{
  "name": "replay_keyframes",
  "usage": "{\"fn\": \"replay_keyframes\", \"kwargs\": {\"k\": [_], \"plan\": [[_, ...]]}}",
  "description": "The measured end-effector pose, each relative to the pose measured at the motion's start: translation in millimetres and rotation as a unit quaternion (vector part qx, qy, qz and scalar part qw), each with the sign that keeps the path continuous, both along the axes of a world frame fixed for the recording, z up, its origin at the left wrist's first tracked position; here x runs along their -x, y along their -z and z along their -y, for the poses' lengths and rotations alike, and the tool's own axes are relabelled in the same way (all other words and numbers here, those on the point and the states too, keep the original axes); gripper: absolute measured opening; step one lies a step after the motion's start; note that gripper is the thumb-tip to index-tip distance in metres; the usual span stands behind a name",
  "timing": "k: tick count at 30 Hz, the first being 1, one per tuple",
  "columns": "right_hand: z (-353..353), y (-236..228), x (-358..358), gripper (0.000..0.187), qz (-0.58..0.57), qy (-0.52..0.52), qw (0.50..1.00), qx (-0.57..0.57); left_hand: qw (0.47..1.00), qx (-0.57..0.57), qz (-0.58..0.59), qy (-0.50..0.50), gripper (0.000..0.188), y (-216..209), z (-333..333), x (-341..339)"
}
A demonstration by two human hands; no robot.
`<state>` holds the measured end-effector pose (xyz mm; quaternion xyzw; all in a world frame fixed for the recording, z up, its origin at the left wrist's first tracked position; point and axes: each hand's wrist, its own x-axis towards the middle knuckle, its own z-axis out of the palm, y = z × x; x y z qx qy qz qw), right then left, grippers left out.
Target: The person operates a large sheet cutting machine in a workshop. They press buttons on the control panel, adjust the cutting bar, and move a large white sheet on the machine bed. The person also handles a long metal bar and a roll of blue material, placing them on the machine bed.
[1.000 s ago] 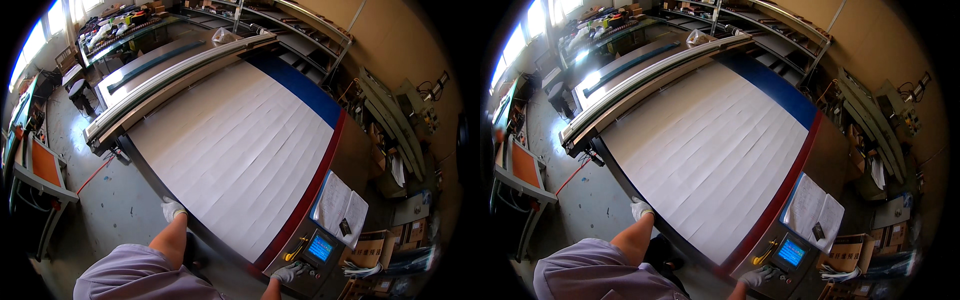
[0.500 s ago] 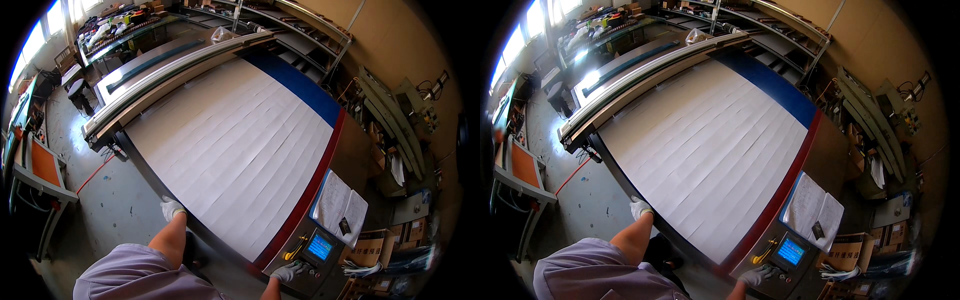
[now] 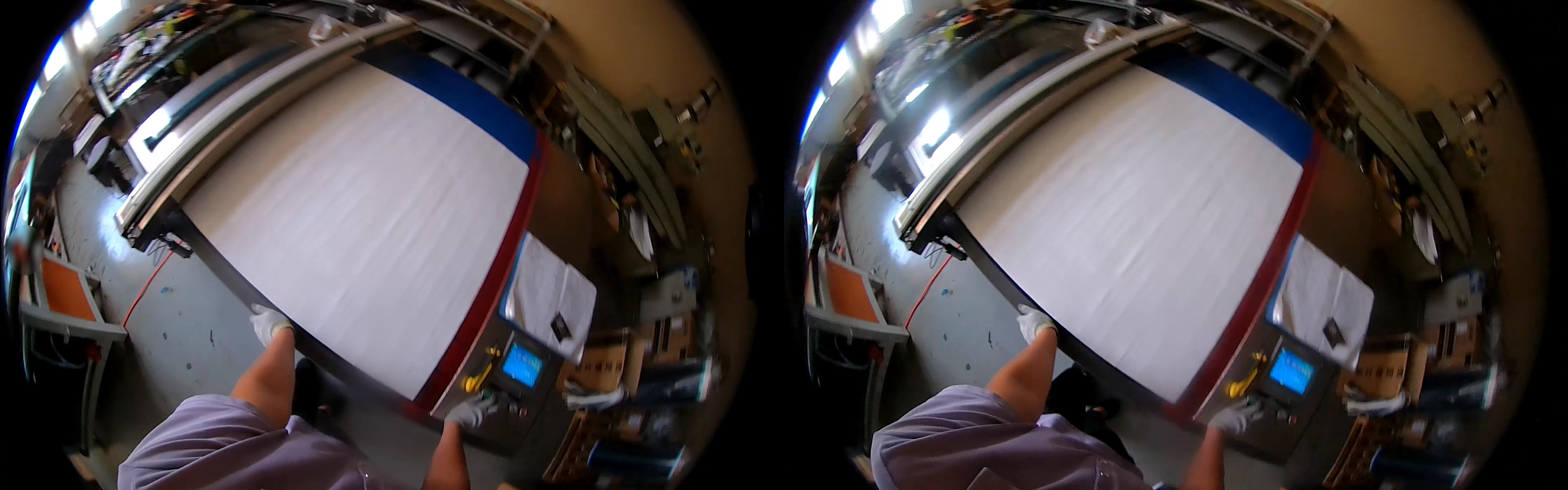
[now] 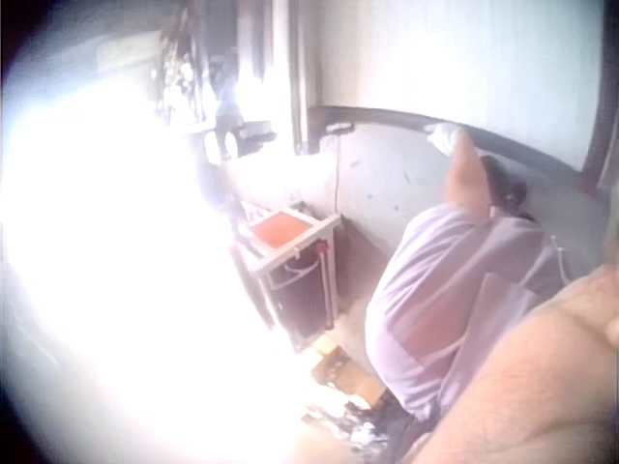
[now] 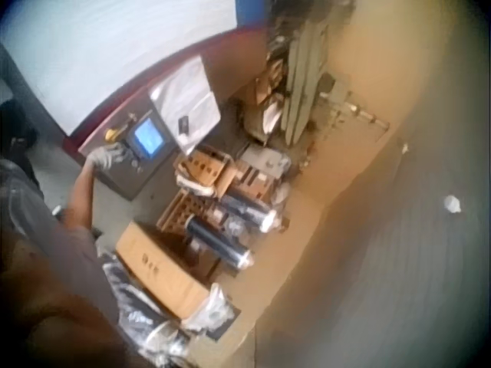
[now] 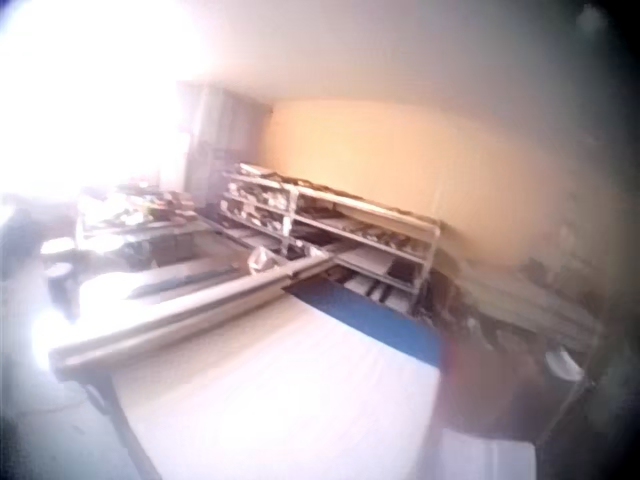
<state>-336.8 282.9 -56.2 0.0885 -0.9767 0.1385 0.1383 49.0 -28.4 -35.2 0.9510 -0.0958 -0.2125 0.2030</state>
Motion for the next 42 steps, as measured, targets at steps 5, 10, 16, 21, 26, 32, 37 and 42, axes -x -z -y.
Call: {"fn": "replay_keyframes", "kwargs": {"k": [5,10,16,21,26,32,37,42], "plan": [[12.0,-15.2,-3.4,0.044,0.054,-0.016,0.998,0.031,1.0,-0.01,-0.005,0.015,0.07,-3.9,-5.1,-2.7],[4.2,-4.5,0.8,0.044,-0.019,-0.056,0.998,0.034,1.0,-0.018,-0.001,0.018,0.071,4.2,-2.3,-3.0],[9.6,-16.3,-3.3,0.044,-0.005,-0.053,0.998,-0.015,1.0,-0.013,0.01,0.006,0.071,19.8,-3.0,-13.1],[9.7,-22.8,-2.0,0.042,0.01,-0.058,0.998,-0.005,1.0,0.013,0.008,-0.002,0.075,8.2,-4.8,-3.2],[7.9,-23.0,-0.7,0.043,0.017,-0.057,0.998,-0.012,0.996,0.031,0.001,0.078,0.077,55.0,-8.8,-51.8],[2.1,-24.7,6.1,0.045,0.039,-0.07,0.997,-0.01,0.88,0.258,0.147,0.37,0.033,3.1,-81.0,16.4],[0.2,-37.8,7.5,0.039,0.03,-0.087,0.995,0.04,0.583,0.3,-0.166,0.736,0.028,-18.2,-166.0,224.2],[-29.4,-36.5,23.4,0.048,0.072,-0.177,0.975,0.11,0.277,0.209,0.077,0.935,0.019,-60.9,-224.8,409.6]]}}
